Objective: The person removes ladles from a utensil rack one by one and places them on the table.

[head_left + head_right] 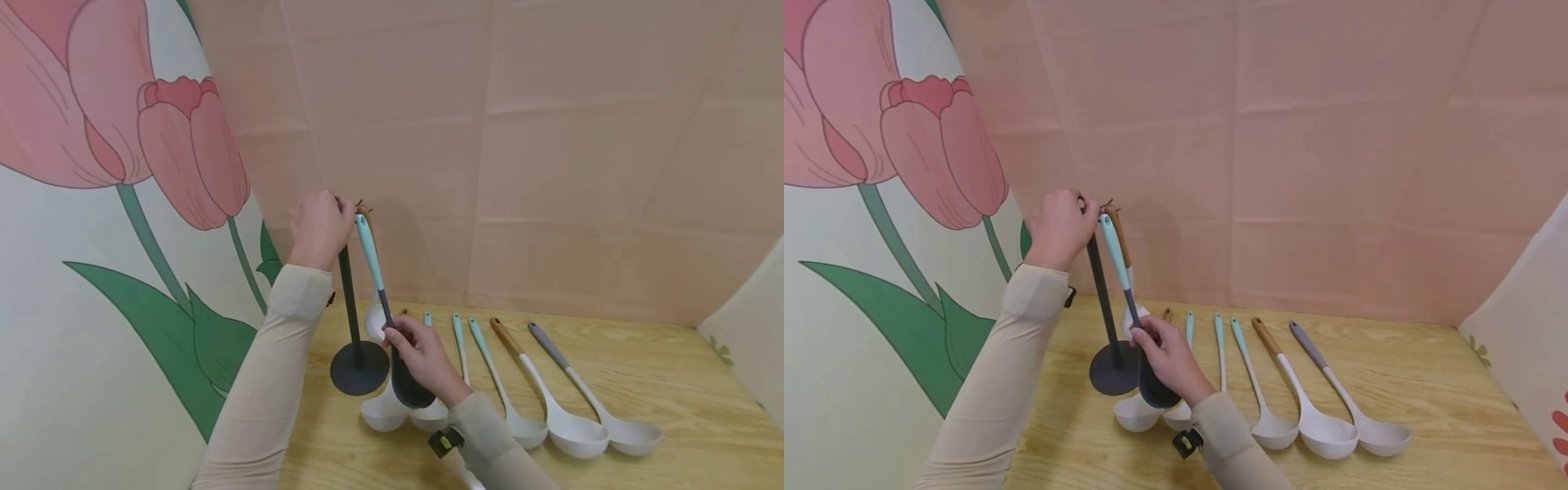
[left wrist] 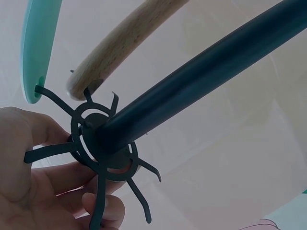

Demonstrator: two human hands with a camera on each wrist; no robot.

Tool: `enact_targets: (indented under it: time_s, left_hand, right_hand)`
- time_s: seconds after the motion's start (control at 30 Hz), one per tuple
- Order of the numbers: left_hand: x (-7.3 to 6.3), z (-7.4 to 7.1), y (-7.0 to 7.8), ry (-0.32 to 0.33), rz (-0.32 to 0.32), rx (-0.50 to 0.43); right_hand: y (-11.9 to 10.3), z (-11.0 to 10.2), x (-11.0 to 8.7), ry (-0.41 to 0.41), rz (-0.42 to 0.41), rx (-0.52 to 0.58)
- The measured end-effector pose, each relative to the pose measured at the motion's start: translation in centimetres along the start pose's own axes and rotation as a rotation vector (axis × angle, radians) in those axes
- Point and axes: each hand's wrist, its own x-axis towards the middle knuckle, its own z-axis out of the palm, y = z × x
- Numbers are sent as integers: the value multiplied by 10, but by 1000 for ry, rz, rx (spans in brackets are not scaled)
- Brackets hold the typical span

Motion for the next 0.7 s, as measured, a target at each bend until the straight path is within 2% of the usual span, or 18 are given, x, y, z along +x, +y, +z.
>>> enact_targets:
  time_s: [0.17, 0.37, 0.47, 0.7]
  left_hand:
    - [1, 1, -1, 5, 2, 13]
    - [4, 1, 0, -8, 2, 31]
    - [4, 0, 0, -3, 0, 33]
    - [3, 0, 0, -15, -15, 37]
  right_hand:
    - [1, 0, 0, 7, -6, 4]
    - [8, -5, 0, 34, -69, 137]
    - [11, -7, 1, 55, -92, 148]
    - [14, -7, -2, 53, -12, 89]
